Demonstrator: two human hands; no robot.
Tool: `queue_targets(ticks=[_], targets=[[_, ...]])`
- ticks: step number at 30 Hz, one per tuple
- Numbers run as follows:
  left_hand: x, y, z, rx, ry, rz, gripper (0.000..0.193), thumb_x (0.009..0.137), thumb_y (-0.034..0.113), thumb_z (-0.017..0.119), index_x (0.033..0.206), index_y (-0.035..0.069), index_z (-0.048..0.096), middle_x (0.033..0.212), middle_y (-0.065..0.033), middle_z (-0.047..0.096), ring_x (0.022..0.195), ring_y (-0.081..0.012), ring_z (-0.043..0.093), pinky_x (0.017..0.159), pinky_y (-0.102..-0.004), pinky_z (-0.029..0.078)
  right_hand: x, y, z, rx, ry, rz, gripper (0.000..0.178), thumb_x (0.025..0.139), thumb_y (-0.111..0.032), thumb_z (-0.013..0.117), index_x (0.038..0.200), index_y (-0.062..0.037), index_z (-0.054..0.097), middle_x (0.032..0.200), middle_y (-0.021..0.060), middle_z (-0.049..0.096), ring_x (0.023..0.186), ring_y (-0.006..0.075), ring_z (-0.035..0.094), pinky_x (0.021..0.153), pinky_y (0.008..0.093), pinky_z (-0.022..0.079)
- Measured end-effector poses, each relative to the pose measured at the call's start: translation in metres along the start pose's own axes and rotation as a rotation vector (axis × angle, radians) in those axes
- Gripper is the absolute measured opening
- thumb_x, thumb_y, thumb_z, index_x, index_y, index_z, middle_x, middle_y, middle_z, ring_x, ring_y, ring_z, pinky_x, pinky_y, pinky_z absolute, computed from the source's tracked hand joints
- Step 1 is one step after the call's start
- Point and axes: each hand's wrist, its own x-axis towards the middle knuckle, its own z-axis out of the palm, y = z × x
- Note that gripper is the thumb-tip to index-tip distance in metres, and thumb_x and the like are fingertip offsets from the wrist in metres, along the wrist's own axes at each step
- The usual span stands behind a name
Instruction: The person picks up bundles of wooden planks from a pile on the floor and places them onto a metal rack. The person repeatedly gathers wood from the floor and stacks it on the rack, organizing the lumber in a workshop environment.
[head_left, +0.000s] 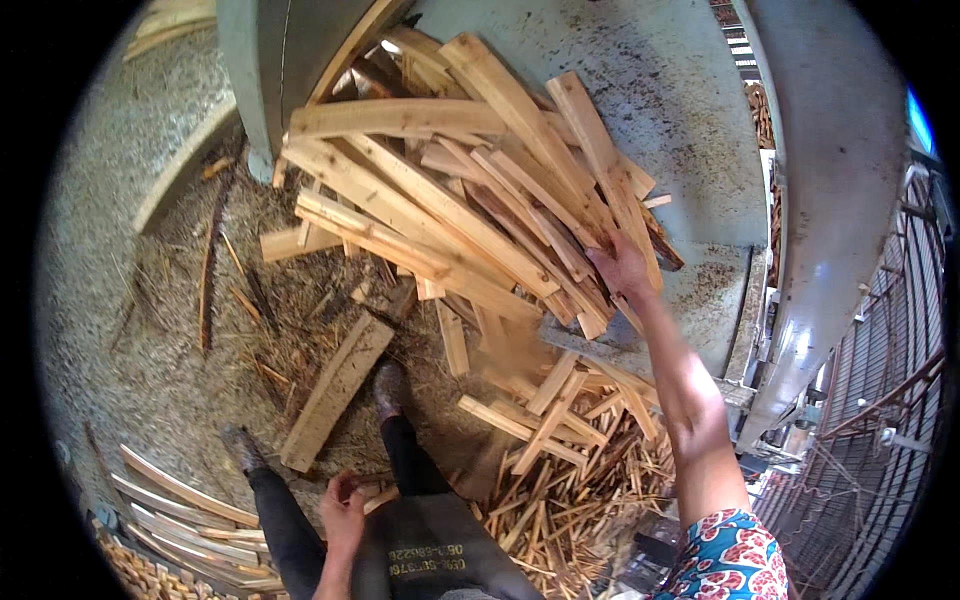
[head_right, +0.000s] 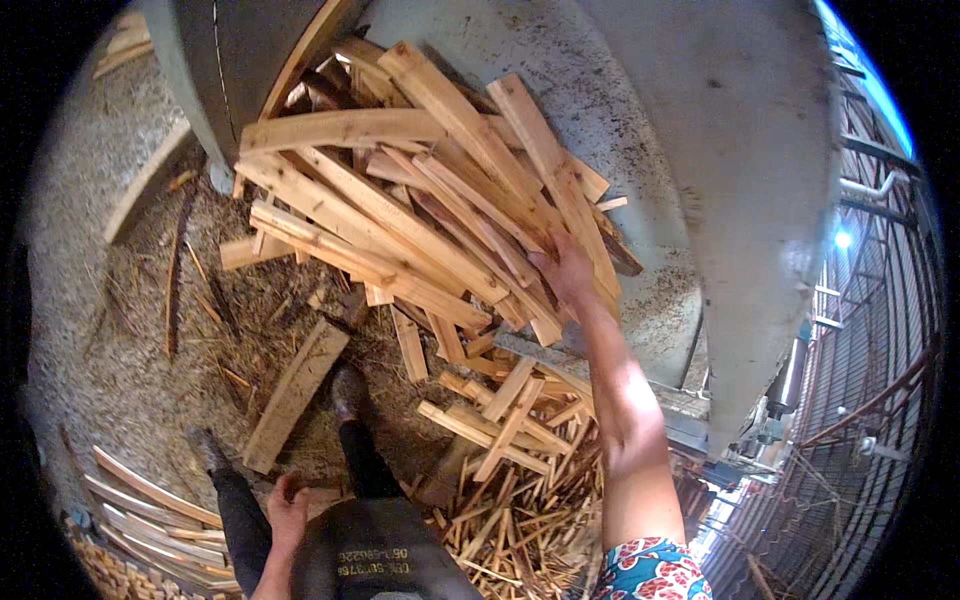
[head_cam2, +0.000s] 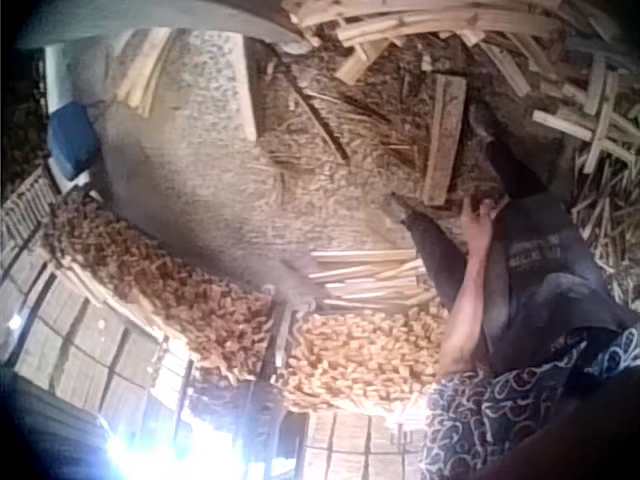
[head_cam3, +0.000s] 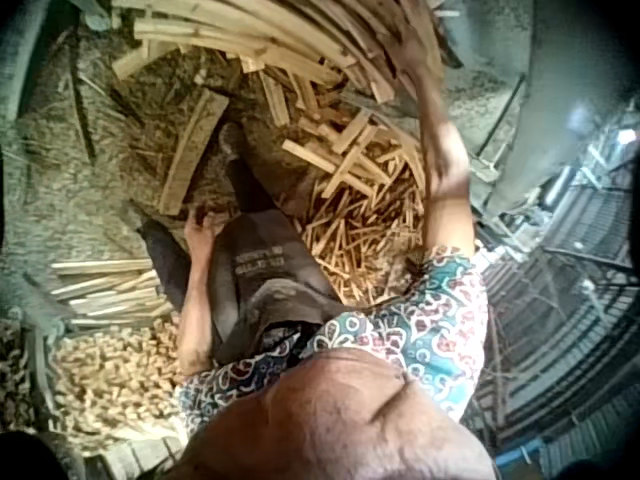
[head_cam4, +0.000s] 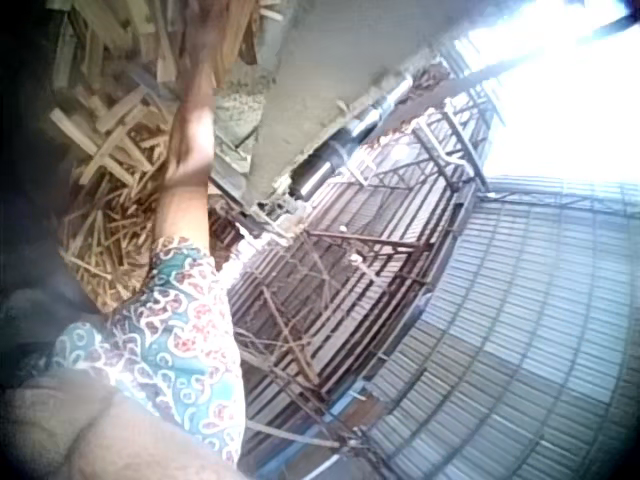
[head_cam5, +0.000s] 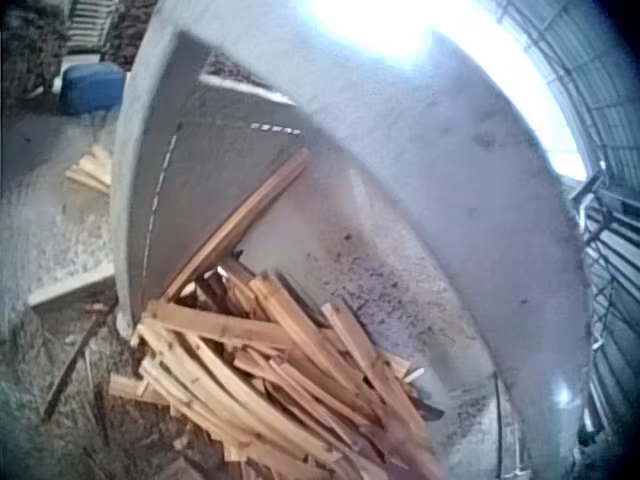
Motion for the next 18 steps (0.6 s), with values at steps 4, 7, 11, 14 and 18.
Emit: queue_targets(ticks=[4, 7, 11, 14, 18], targets=[[0.004, 0.041, 0.026, -0.046, -0.044, -0.097, 0.040, 0.072, 0.004, 0.061, 0.110, -0.002, 0.051, 0.093, -0.0115, 0.058, 0.086, -0.0164, 0.056, 0.076, -0.0286, 0.045, -0.014, -0.032, -0.011, 0.135, -0.009, -0.071, 0.050, 0.073, -0.032, 0.067, 0.107, 0.0006, 0.051, 0.101, 0.0158, 0.060, 0.085, 0.0278, 0.060, 0.073, 0.0345, 0.047], [0.016, 0.083, 0.079, -0.289, -0.188, 0.040, 0.076, 0.064, 0.014, 0.073, 0.128, 0.003, 0.032, 0.114, -0.0135, 0.049, 0.106, -0.0232, 0.048, 0.087, -0.0349, 0.040, -0.056, -0.110, -0.003, 0.382, -0.146, 0.043, 0.050, 0.072, -0.033, 0.068, 0.105, 0.0018, 0.051, 0.095, 0.0144, 0.059, 0.080, 0.0254, 0.059, 0.070, 0.0350, 0.047], [0.018, 0.135, 0.143, -0.849, -0.465, 0.120, 0.103, 0.057, 0.031, 0.079, 0.137, 0.007, 0.018, 0.132, -0.0139, 0.034, 0.120, -0.0236, 0.035, 0.100, -0.0369, 0.029, -0.116, -0.194, 0.022, 0.727, -0.517, -0.050, 0.049, 0.075, -0.035, 0.064, 0.105, 0.0014, 0.051, 0.090, 0.0132, 0.055, 0.083, 0.0197, 0.055, 0.074, 0.0312, 0.046], [0.014, 0.148, 0.143, -0.794, -0.379, -0.190, 0.077, 0.066, 0.006, 0.065, 0.132, 0.008, 0.026, 0.108, -0.0086, 0.048, 0.100, -0.0203, 0.049, 0.087, -0.0336, 0.043, -0.104, -0.173, 0.032, 0.488, -0.241, -0.329, 0.055, 0.075, -0.039, 0.062, 0.112, 0.0007, 0.050, 0.107, 0.0179, 0.053, 0.102, 0.0289, 0.050, 0.088, 0.0380, 0.039], [0.027, 0.111, 0.122, -0.811, -0.115, -0.318, 0.047, 0.069, 0.003, 0.057, 0.113, 0.003, 0.040, 0.080, -0.0067, 0.053, 0.066, -0.0155, 0.052, 0.061, -0.0304, 0.048, -0.039, -0.046, 0.031, -0.249, 0.281, -0.184, 0.060, 0.074, -0.035, 0.062, 0.118, 0.0005, 0.044, 0.114, 0.0223, 0.049, 0.106, 0.0370, 0.048, 0.091, 0.0413, 0.038]])
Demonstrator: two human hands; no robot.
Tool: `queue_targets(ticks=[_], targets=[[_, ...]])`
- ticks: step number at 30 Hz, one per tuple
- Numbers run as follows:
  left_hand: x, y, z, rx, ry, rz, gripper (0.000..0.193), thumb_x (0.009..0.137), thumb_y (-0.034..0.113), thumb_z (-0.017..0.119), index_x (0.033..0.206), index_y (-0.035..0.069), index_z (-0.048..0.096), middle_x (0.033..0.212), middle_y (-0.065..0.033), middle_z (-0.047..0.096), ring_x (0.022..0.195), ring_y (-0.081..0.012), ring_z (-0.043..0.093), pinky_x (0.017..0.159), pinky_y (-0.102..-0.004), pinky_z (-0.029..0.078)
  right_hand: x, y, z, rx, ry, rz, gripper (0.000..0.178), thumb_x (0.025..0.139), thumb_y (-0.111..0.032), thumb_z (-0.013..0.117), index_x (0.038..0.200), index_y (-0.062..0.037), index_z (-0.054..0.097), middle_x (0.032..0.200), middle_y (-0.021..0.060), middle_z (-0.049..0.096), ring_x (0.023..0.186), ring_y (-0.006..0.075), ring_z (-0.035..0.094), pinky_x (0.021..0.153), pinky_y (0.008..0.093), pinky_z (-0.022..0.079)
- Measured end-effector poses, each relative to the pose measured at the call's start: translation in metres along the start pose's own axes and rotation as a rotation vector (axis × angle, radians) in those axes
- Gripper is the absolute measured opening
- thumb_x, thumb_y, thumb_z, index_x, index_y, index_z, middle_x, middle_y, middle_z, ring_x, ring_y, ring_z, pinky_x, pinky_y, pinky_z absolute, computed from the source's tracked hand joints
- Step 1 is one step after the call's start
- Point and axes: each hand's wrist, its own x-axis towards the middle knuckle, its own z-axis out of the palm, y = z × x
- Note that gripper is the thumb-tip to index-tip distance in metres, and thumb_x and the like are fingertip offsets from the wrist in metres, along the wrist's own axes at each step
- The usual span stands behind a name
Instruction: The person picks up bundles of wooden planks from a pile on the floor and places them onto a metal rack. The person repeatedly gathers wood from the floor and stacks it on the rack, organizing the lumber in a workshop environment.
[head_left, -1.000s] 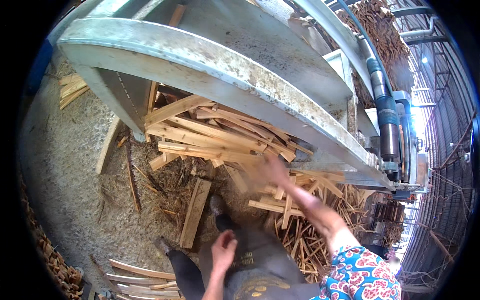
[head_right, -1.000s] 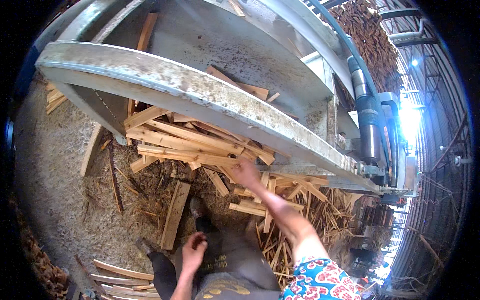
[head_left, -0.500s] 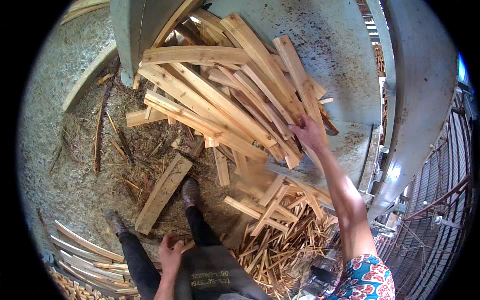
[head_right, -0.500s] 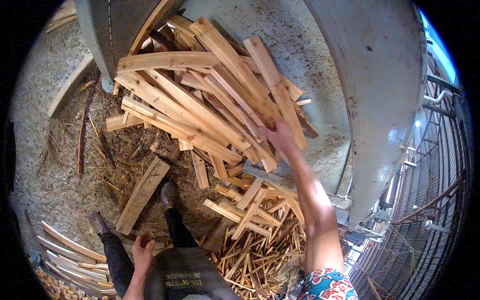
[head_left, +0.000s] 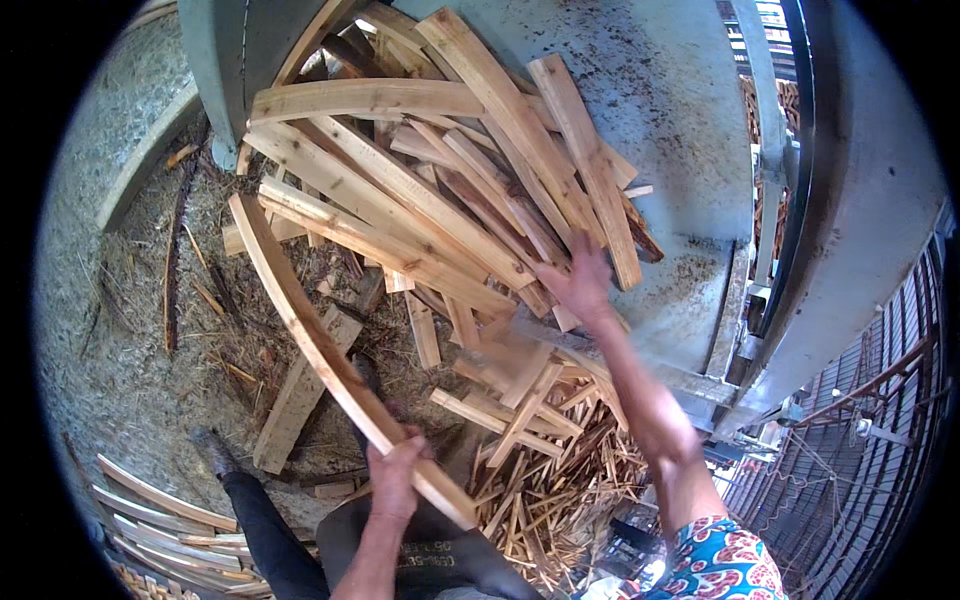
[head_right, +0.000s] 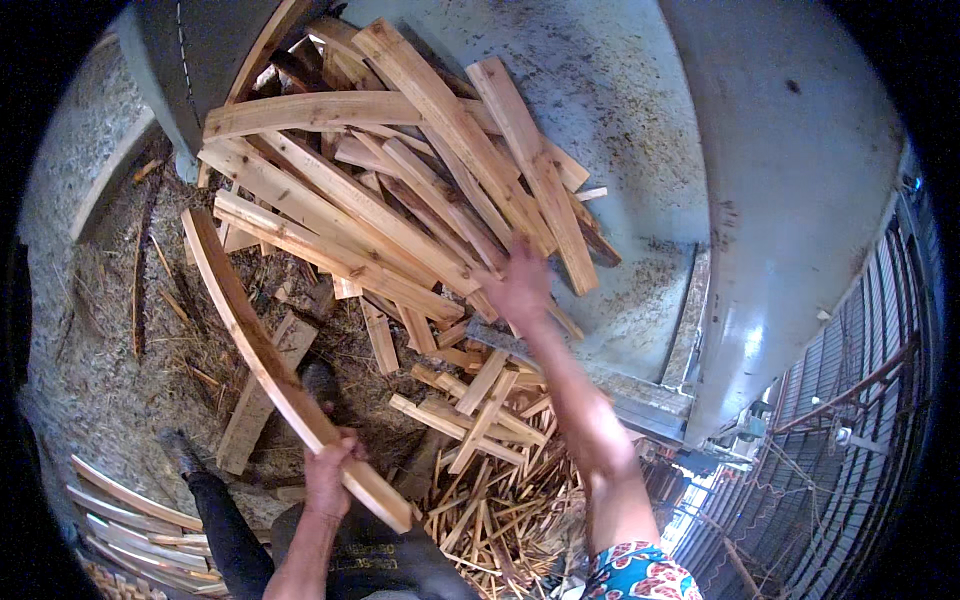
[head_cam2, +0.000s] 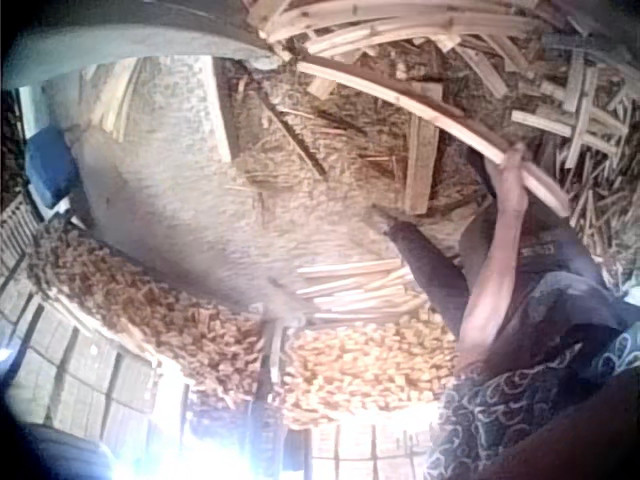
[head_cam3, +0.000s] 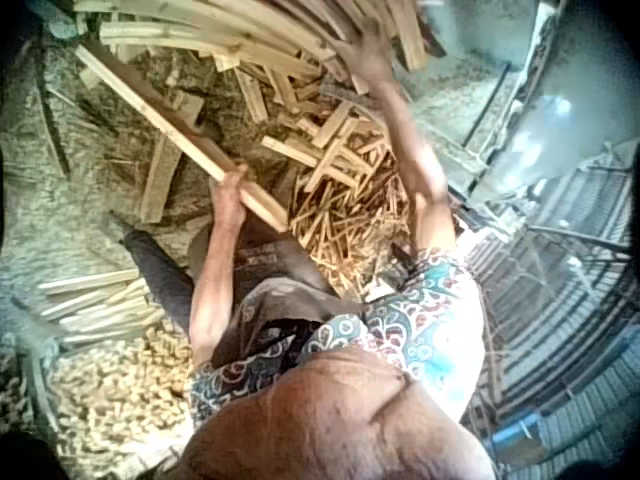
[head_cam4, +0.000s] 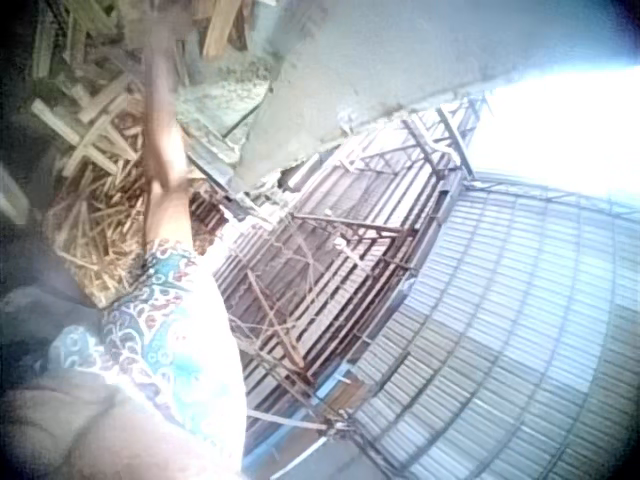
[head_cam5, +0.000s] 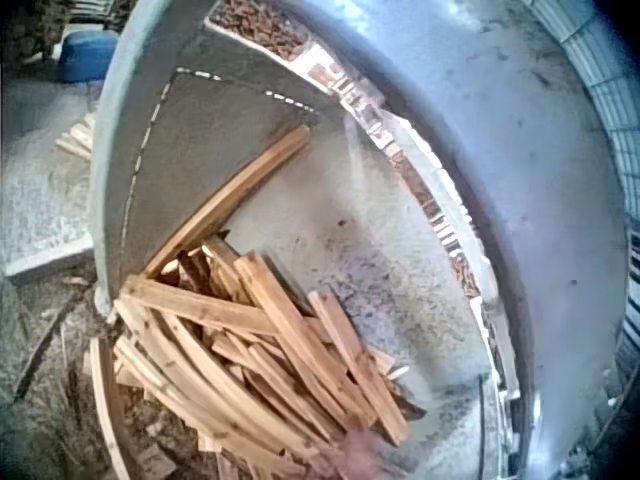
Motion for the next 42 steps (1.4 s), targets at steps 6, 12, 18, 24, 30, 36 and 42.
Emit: queue_targets(ticks=[6, 12, 18, 24, 30, 36, 42], targets=[[-0.002, -0.019, -0.035, -0.026, 0.022, 0.028, 0.043, 0.071, -0.001, 0.055, 0.112, 0.005, 0.041, 0.075, -0.0057, 0.051, 0.060, -0.0144, 0.050, 0.054, -0.0274, 0.044, 0.004, 0.070, 0.034, -0.076, -0.294, 0.107, 0.067, 0.072, -0.039, 0.063, 0.123, -0.0016, 0.040, 0.111, 0.0230, 0.052, 0.105, 0.0339, 0.050, 0.087, 0.0409, 0.042], [-0.011, -0.018, -0.046, 0.010, 0.068, 0.056, 0.048, 0.071, 0.003, 0.054, 0.115, 0.002, 0.036, 0.073, -0.0070, 0.051, 0.058, -0.0156, 0.050, 0.055, -0.0285, 0.044, -0.030, -0.019, -0.013, 0.411, -0.637, 0.232, 0.051, 0.074, -0.029, 0.059, 0.113, -0.0012, 0.045, 0.103, 0.0215, 0.056, 0.097, 0.0302, 0.055, 0.084, 0.0367, 0.043], [-0.020, -0.006, -0.047, 0.013, 0.070, 0.078, 0.039, 0.070, 0.005, 0.056, 0.106, 0.001, 0.040, 0.071, -0.0071, 0.051, 0.057, -0.0161, 0.050, 0.054, -0.0292, 0.044, -0.046, -0.014, 0.001, 0.690, -0.499, 0.252, 0.044, 0.073, -0.020, 0.059, 0.111, -0.0004, 0.047, 0.094, 0.0199, 0.059, 0.089, 0.0291, 0.057, 0.082, 0.0360, 0.043], [-0.029, 0.003, -0.053, 0.091, 0.186, 0.130, 0.023, 0.071, 0.007, 0.057, 0.088, 0.001, 0.043, 0.070, -0.0079, 0.051, 0.057, -0.0162, 0.051, 0.053, -0.0293, 0.045, -0.035, 0.017, 0.012, 0.200, -0.284, 0.110, 0.049, 0.071, -0.024, 0.061, 0.112, -0.0020, 0.048, 0.099, 0.0233, 0.058, 0.094, 0.0332, 0.057, 0.080, 0.0389, 0.044], [-0.025, -0.007, -0.073, 0.043, 0.132, 0.041, 0.027, 0.071, 0.009, 0.058, 0.090, 0.001, 0.042, 0.072, -0.0088, 0.051, 0.057, -0.0173, 0.051, 0.052, -0.0300, 0.045, -0.040, 0.013, 0.038, 0.769, -0.378, 0.221, 0.045, 0.066, -0.019, 0.067, 0.105, -0.0021, 0.054, 0.087, 0.0141, 0.062, 0.079, 0.0252, 0.059, 0.073, 0.0358, 0.045], [-0.030, -0.008, -0.056, 0.044, 0.115, 0.036, 0.024, 0.072, 0.009, 0.057, 0.089, 0.001, 0.042, 0.070, -0.0085, 0.050, 0.057, -0.0174, 0.050, 0.052, -0.0300, 0.045, -0.040, -0.012, -0.021, 0.869, -0.705, 0.362, 0.033, 0.065, -0.017, 0.063, 0.091, 0.0030, 0.058, 0.073, 0.0076, 0.061, 0.068, 0.0155, 0.058, 0.064, 0.0286, 0.047], [-0.046, 0.004, -0.039, 0.153, 0.060, 0.103, 0.022, 0.073, 0.013, 0.055, 0.089, 0.002, 0.044, 0.070, -0.0085, 0.051, 0.058, -0.0186, 0.050, 0.053, -0.0318, 0.045, -0.112, -0.044, -0.094, 0.958, -0.785, 0.301, 0.053, 0.066, -0.021, 0.059, 0.109, 0.0078, 0.048, 0.087, 0.0153, 0.058, 0.085, 0.0219, 0.056, 0.075, 0.0335, 0.047]])
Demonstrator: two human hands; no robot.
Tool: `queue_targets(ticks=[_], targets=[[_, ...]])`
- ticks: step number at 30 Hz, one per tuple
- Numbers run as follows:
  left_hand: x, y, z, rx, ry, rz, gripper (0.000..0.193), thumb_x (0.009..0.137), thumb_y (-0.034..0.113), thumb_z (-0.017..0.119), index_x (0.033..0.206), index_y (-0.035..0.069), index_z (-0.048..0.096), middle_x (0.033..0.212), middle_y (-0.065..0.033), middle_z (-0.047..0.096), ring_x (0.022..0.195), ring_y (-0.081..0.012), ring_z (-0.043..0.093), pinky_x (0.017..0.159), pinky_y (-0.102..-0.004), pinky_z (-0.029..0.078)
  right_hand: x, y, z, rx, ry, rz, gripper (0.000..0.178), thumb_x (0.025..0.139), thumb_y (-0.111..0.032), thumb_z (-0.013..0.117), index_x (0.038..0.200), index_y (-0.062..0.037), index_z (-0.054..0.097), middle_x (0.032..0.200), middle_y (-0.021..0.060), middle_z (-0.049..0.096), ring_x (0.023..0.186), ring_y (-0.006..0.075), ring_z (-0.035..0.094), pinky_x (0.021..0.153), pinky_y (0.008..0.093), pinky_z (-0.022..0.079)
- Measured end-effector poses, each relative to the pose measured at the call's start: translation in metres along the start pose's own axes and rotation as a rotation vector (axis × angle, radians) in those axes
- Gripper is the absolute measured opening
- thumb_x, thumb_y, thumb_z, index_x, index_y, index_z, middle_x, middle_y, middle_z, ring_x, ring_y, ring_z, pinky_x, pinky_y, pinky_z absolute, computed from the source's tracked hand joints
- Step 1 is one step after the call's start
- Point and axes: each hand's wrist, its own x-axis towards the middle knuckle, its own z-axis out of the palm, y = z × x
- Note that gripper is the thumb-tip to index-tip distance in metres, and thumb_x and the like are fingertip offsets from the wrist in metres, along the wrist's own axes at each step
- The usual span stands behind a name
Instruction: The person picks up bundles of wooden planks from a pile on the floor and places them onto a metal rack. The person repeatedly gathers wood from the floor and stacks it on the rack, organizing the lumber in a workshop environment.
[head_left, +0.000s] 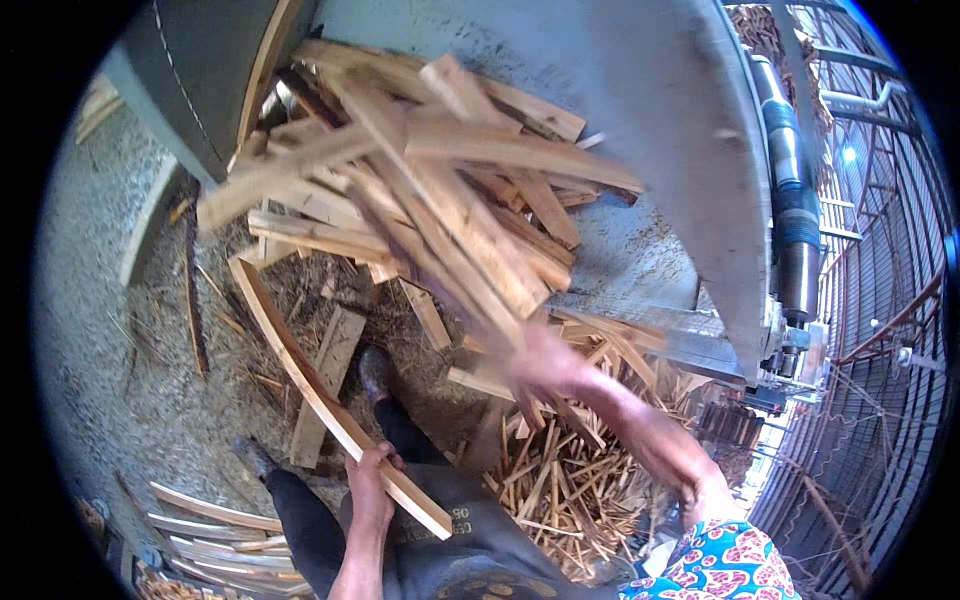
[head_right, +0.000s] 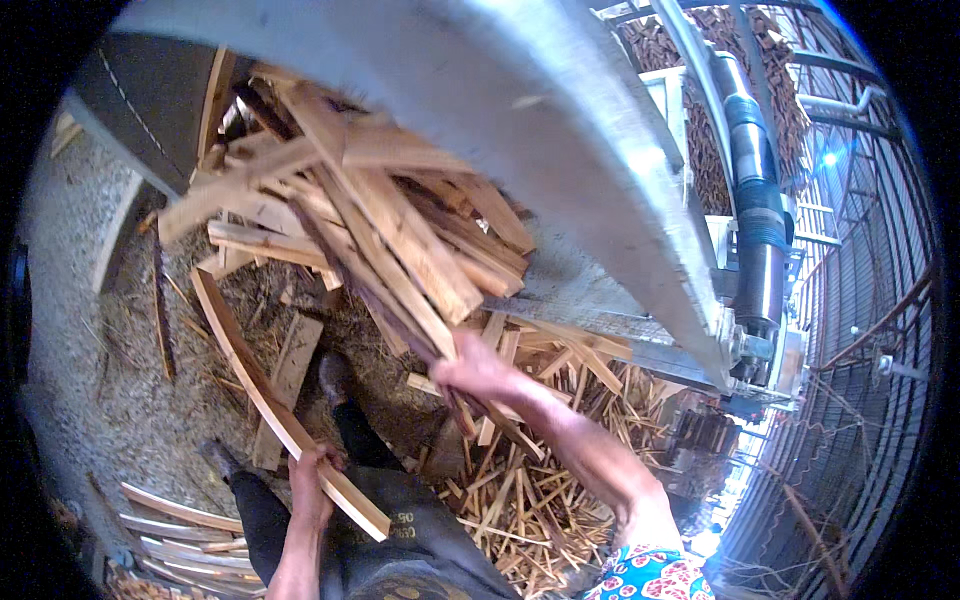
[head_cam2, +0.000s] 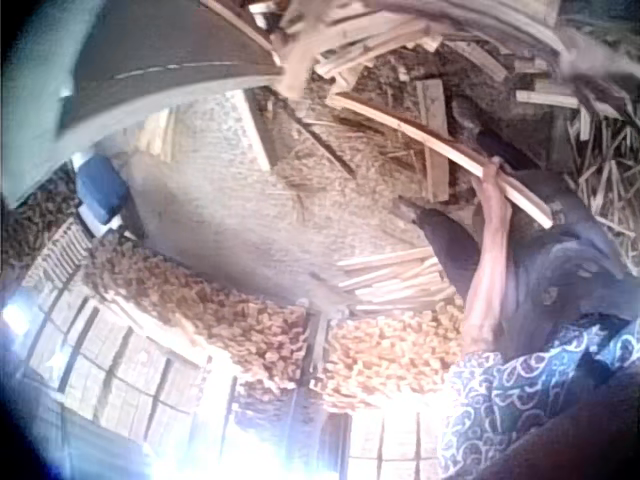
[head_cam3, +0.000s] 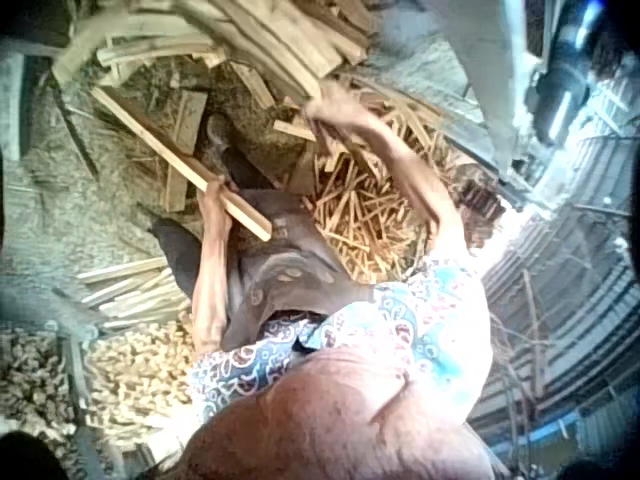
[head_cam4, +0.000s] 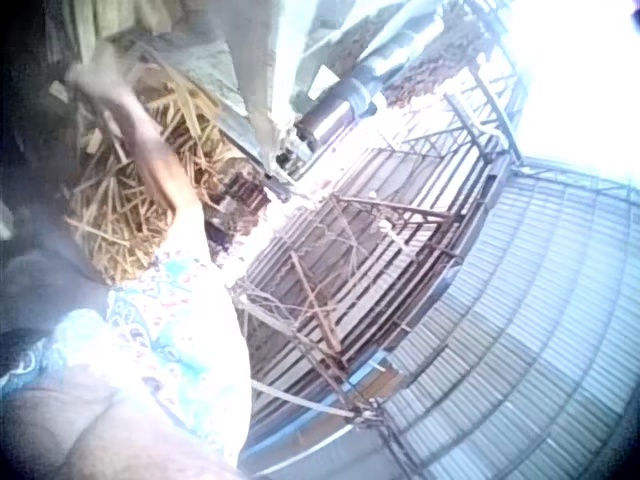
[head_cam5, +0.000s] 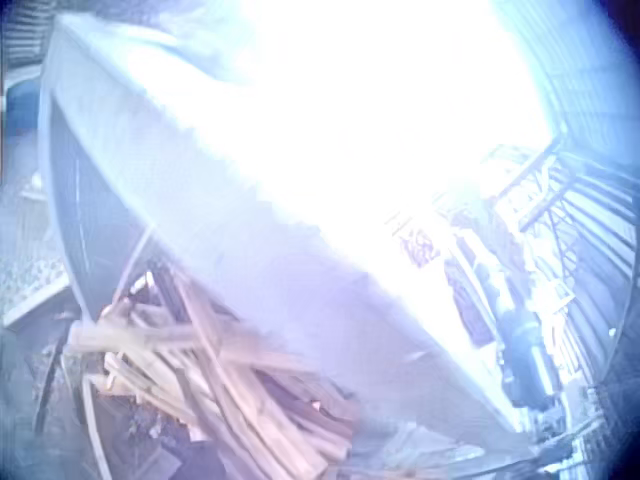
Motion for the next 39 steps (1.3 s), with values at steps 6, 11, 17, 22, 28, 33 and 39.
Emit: queue_targets(ticks=[6, 11, 17, 22, 28, 33, 39], targets=[[-0.002, 0.015, 0.022, 0.062, -0.170, -0.001, 0.020, 0.077, 0.019, 0.052, 0.082, 0.000, 0.048, 0.066, -0.0083, 0.049, 0.060, -0.0178, 0.051, 0.056, -0.0313, 0.044, -0.057, -0.048, -0.027, 0.164, 0.015, 0.092, 0.047, 0.070, -0.007, 0.047, 0.115, 0.0055, 0.041, 0.068, 0.0053, 0.051, 0.051, 0.0108, 0.050, 0.042, 0.0251, 0.044], [0.014, 0.025, 0.044, -0.056, -0.158, -0.065, 0.022, 0.075, 0.013, 0.056, 0.088, 0.001, 0.043, 0.070, -0.0085, 0.051, 0.057, -0.0176, 0.051, 0.054, -0.0308, 0.045, -0.099, 0.066, -0.003, 0.238, -0.150, 0.268, 0.050, 0.065, -0.012, 0.053, 0.112, 0.0008, 0.046, 0.080, 0.0061, 0.055, 0.068, 0.0125, 0.056, 0.061, 0.0255, 0.051], [0.040, 0.016, 0.033, 0.014, -0.106, -0.139, 0.020, 0.074, 0.014, 0.055, 0.086, 0.003, 0.044, 0.067, -0.0083, 0.050, 0.055, -0.0184, 0.051, 0.051, -0.0316, 0.046, -0.265, 0.132, 0.048, -0.235, -0.275, 0.397, 0.047, 0.068, -0.016, 0.060, 0.112, -0.0078, 0.046, 0.080, 0.0175, 0.061, 0.077, 0.0302, 0.061, 0.068, 0.0383, 0.048], [0.031, 0.022, 0.039, 0.057, -0.071, -0.101, 0.022, 0.074, 0.014, 0.055, 0.090, 0.006, 0.044, 0.067, -0.0064, 0.048, 0.054, -0.0169, 0.050, 0.049, -0.0304, 0.045, -0.265, 0.166, 0.054, -0.369, -0.291, 0.338, 0.050, 0.069, -0.021, 0.061, 0.116, -0.0135, 0.046, 0.080, 0.0166, 0.062, 0.075, 0.0334, 0.061, 0.068, 0.0413, 0.048], [0.024, 0.028, 0.014, 0.121, 0.015, -0.079, 0.026, 0.073, 0.018, 0.057, 0.094, 0.008, 0.045, 0.071, -0.0049, 0.048, 0.058, -0.0176, 0.049, 0.053, -0.0298, 0.044, -0.453, 0.357, -0.052, -1.359, -0.082, 1.059, 0.078, 0.056, -0.042, 0.075, 0.120, -0.0110, 0.042, 0.109, 0.0106, 0.052, 0.097, 0.0253, 0.053, 0.080, 0.0503, 0.040], [0.040, 0.017, -0.013, 0.139, 0.128, -0.052, 0.023, 0.073, 0.017, 0.056, 0.091, 0.007, 0.048, 0.070, -0.0052, 0.049, 0.058, -0.0171, 0.050, 0.052, -0.0297, 0.044, -0.234, 0.289, -0.061, -0.652, -0.212, 0.806, 0.066, 0.072, -0.035, 0.065, 0.127, -0.0112, 0.039, 0.121, 0.0175, 0.048, 0.107, 0.0323, 0.050, 0.088, 0.0389, 0.043], [0.041, 0.009, -0.008, 0.174, 0.100, -0.115, 0.028, 0.074, 0.017, 0.055, 0.098, 0.007, 0.044, 0.070, -0.0059, 0.048, 0.058, -0.0199, 0.051, 0.052, -0.0335, 0.046, 0.093, 0.229, 0.068, -0.239, 0.175, 0.102, 0.067, 0.075, -0.034, 0.059, 0.128, -0.0003, 0.035, 0.123, 0.0234, 0.045, 0.115, 0.0352, 0.043, 0.098, 0.0368, 0.034]])
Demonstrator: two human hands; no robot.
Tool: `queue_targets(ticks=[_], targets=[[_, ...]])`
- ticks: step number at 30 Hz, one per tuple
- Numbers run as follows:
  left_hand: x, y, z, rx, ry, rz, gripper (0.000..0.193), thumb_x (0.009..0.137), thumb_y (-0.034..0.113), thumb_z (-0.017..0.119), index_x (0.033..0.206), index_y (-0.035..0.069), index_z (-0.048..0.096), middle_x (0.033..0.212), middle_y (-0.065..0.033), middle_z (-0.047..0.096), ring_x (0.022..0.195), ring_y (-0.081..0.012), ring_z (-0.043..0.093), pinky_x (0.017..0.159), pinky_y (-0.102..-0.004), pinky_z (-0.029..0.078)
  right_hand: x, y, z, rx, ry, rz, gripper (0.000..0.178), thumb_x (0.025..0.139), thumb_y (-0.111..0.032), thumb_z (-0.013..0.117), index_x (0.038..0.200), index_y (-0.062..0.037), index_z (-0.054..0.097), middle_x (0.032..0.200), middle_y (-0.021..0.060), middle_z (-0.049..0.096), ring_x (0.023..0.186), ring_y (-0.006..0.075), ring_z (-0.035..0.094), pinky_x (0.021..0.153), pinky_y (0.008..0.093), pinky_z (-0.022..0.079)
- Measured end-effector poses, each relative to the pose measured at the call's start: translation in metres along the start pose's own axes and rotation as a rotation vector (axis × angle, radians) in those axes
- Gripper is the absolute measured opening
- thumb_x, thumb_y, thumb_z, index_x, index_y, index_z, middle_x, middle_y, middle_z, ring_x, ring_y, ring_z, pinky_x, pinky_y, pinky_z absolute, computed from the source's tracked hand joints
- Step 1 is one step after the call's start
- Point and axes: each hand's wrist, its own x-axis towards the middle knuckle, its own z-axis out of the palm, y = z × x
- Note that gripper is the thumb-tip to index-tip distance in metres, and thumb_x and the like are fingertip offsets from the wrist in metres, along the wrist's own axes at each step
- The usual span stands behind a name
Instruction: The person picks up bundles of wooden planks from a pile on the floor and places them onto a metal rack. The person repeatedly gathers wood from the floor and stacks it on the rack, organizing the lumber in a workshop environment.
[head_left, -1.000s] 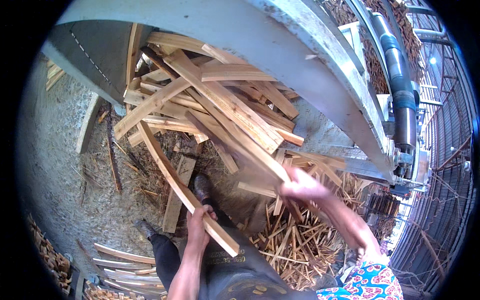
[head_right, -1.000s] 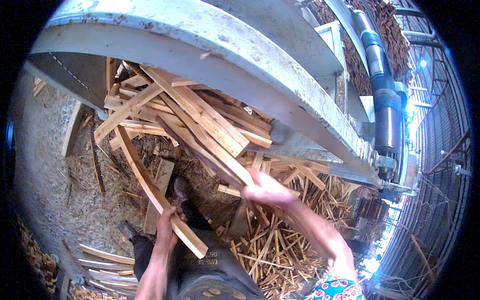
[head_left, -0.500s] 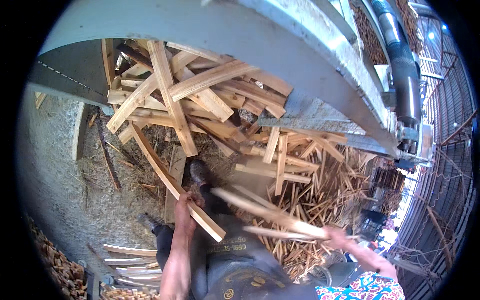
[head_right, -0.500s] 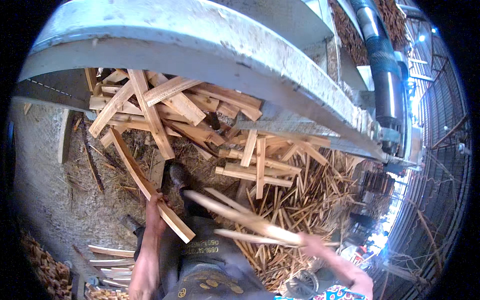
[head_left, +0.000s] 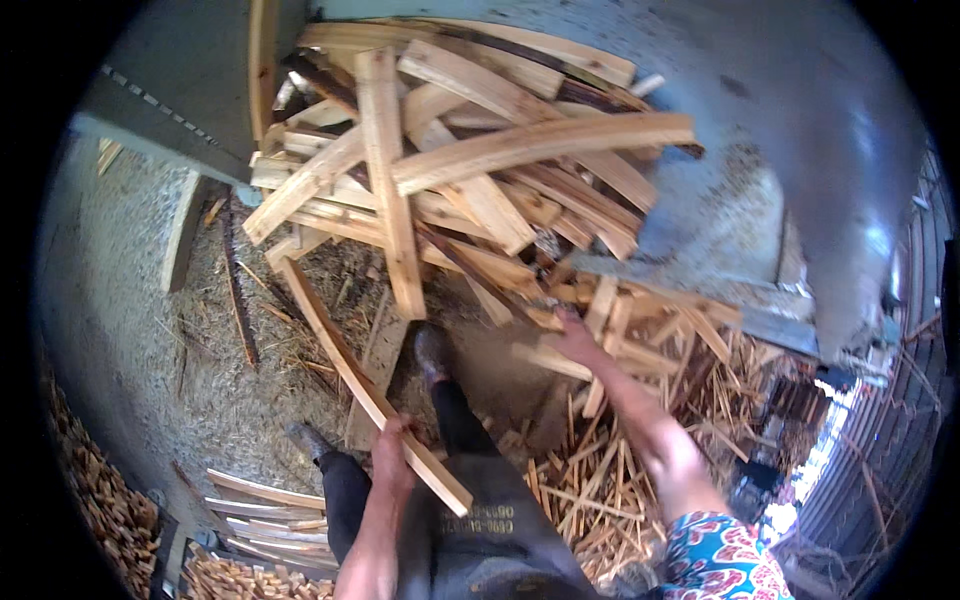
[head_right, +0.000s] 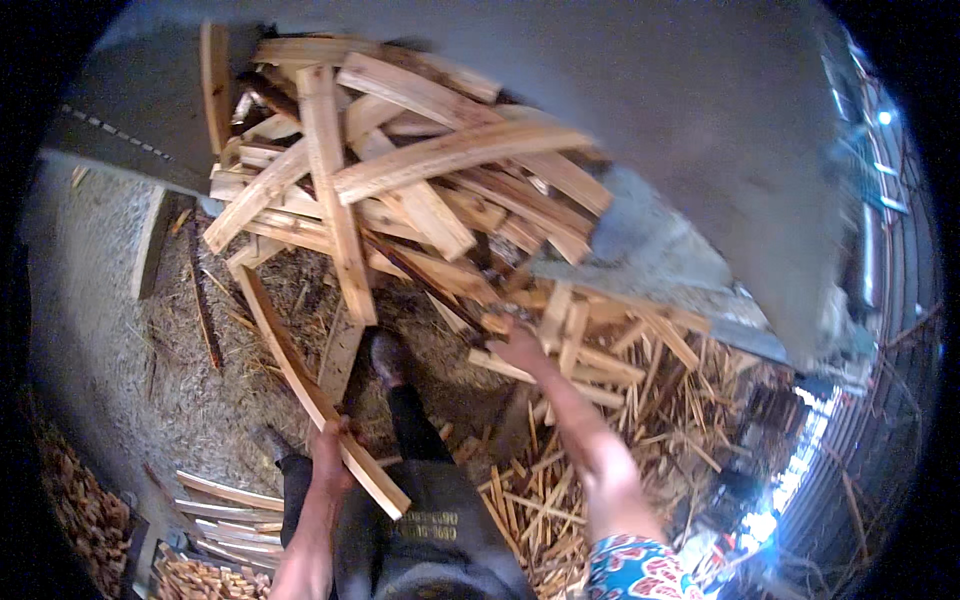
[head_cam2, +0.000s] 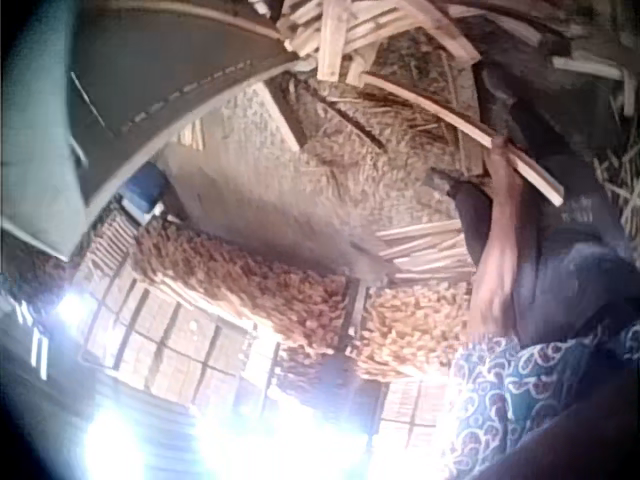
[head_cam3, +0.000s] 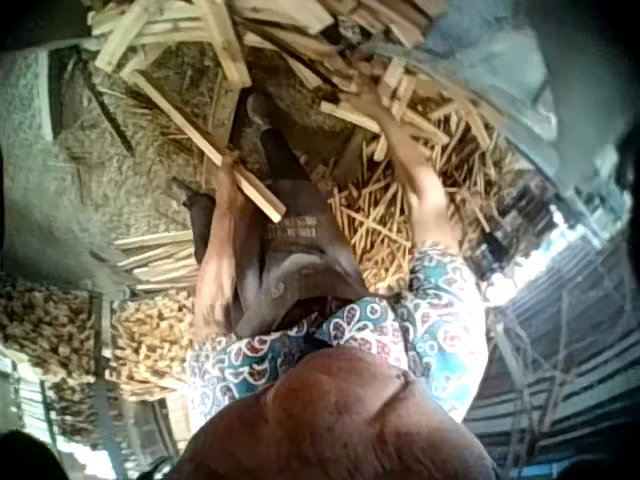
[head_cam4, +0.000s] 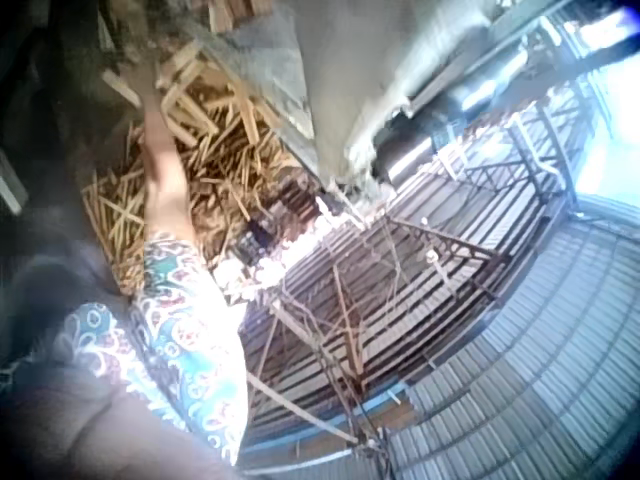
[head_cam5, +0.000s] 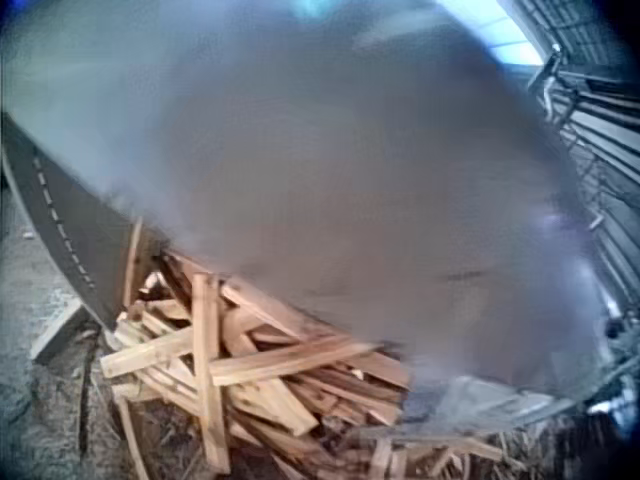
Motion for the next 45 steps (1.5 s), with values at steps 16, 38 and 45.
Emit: queue_targets(ticks=[16, 38, 45], targets=[[0.043, -0.015, 0.023, -0.165, 0.001, 0.115, 0.025, 0.070, 0.001, 0.059, 0.088, 0.009, 0.043, 0.068, -0.0020, 0.048, 0.053, -0.0120, 0.048, 0.046, -0.0252, 0.041, -0.317, 0.191, -0.102, -0.549, -0.485, 0.123, 0.032, 0.073, -0.020, 0.058, 0.103, -0.0078, 0.057, 0.089, 0.0188, 0.058, 0.084, 0.0340, 0.057, 0.071, 0.0394, 0.045], [0.113, 0.032, 0.022, 0.048, 0.152, 0.522, 0.041, 0.068, 0.005, 0.064, 0.103, 0.004, 0.043, 0.080, -0.0035, 0.048, 0.075, -0.0141, 0.050, 0.066, -0.0286, 0.044, 0.090, -0.182, -0.191, -0.602, 0.423, -0.321, 0.074, 0.067, -0.032, 0.069, 0.123, 0.0010, 0.035, 0.122, 0.0179, 0.043, 0.113, 0.0329, 0.040, 0.093, 0.0437, 0.032], [0.151, 0.069, 0.035, 0.279, 0.222, 0.692, 0.048, 0.066, 0.008, 0.066, 0.107, 0.003, 0.043, 0.096, -0.0145, 0.054, 0.089, -0.0222, 0.054, 0.080, -0.0330, 0.042, 0.114, -0.174, -0.167, -0.697, 0.626, -0.219, 0.088, 0.056, -0.029, 0.079, 0.128, -0.0059, 0.033, 0.122, 0.0177, 0.045, 0.115, 0.0348, 0.040, 0.097, 0.0427, 0.031]])
